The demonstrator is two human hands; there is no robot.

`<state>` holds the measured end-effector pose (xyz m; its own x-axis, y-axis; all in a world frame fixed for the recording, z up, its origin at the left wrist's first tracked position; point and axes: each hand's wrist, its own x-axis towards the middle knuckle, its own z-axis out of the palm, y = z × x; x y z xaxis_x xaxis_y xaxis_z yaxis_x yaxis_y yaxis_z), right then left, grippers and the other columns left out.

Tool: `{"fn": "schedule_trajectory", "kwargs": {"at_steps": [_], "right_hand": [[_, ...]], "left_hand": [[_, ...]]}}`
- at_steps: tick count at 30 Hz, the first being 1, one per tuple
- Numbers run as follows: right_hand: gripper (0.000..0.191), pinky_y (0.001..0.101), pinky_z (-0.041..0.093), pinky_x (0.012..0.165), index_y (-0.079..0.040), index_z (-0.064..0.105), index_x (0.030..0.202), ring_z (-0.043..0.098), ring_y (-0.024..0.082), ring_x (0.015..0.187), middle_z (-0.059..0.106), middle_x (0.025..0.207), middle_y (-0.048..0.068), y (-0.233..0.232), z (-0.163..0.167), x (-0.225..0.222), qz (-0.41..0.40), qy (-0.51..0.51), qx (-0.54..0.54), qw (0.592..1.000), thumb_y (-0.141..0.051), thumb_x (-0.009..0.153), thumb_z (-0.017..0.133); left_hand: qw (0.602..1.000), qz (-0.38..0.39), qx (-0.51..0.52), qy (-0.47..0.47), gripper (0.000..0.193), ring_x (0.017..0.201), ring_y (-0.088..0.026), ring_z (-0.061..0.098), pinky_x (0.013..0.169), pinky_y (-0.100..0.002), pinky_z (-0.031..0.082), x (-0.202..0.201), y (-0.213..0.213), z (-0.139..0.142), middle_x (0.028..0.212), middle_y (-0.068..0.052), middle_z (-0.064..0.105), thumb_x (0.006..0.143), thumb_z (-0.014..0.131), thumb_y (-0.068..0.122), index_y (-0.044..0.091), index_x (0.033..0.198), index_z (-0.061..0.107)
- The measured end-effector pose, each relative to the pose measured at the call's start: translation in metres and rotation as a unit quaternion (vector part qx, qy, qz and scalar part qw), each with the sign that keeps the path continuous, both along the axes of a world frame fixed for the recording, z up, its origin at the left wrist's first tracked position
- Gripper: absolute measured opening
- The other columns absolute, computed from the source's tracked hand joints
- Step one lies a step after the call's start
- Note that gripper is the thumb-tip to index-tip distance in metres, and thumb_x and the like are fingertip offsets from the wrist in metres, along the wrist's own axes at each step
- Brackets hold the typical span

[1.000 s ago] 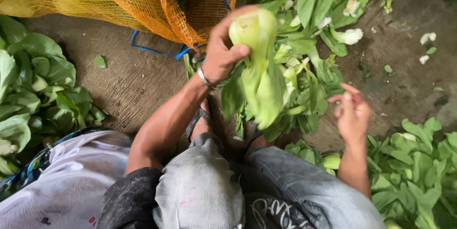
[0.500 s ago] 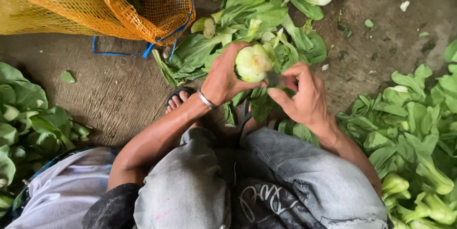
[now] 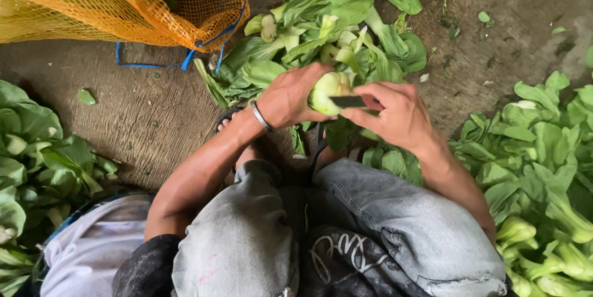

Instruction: The person sits on the floor of a produce processing area surrounded by piles of leafy green vegetables. They pick up bok choy heads one at a time, cut off the root ends and outer leaves with a small knife, drop the trimmings aside, and place the trimmed heads into an orange mesh sack, occasionally adjusting the sack open.

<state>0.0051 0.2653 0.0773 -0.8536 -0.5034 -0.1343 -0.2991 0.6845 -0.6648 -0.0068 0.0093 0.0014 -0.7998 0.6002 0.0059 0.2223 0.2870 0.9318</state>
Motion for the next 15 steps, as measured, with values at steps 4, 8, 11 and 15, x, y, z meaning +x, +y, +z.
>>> {"fn": "schedule_trajectory", "kwargs": {"at_steps": [4,8,11,15], "right_hand": [[0.024,0.0314,0.048,0.052,-0.006,0.078,0.099,0.063,0.014,0.057,0.067,0.068,0.006,0.021,-0.008,-0.011,0.056,-0.094,0.004,0.994,-0.027,0.087,0.078],[0.027,0.0293,0.044,0.044,-0.009,0.079,0.103,0.062,0.011,0.053,0.071,0.072,0.003,0.051,-0.003,-0.031,0.0,-0.122,-0.037,0.992,-0.031,0.095,0.067],[0.045,0.0288,0.05,0.058,-0.003,0.071,0.12,0.065,0.015,0.071,0.07,0.09,0.008,0.06,-0.003,-0.031,-0.007,0.084,0.058,0.995,-0.045,0.108,0.059],[0.049,0.0335,0.043,0.047,-0.001,0.065,0.113,0.058,0.021,0.059,0.063,0.078,0.008,0.037,-0.014,-0.011,-0.026,0.047,0.086,0.995,-0.047,0.103,0.051]], "left_hand": [[0.988,-0.117,0.048,-0.094,0.07,0.105,-0.032,0.07,0.092,-0.041,0.054,-0.006,-0.005,-0.006,0.116,-0.015,0.07,0.075,0.091,0.031,0.009,0.13,0.054],[0.959,-0.171,0.109,-0.198,0.068,0.108,-0.023,0.07,0.097,-0.037,0.055,-0.01,-0.02,-0.015,0.116,-0.009,0.071,0.074,0.093,0.031,0.01,0.129,0.059],[0.937,-0.124,0.193,-0.262,0.076,0.118,-0.02,0.061,0.105,-0.036,0.049,-0.004,-0.029,-0.021,0.125,-0.005,0.064,0.076,0.092,0.029,0.009,0.138,0.053],[0.913,-0.056,0.295,-0.276,0.078,0.128,-0.015,0.054,0.114,-0.034,0.044,0.005,-0.022,-0.026,0.133,0.0,0.058,0.08,0.092,0.027,0.008,0.141,0.048]]}}
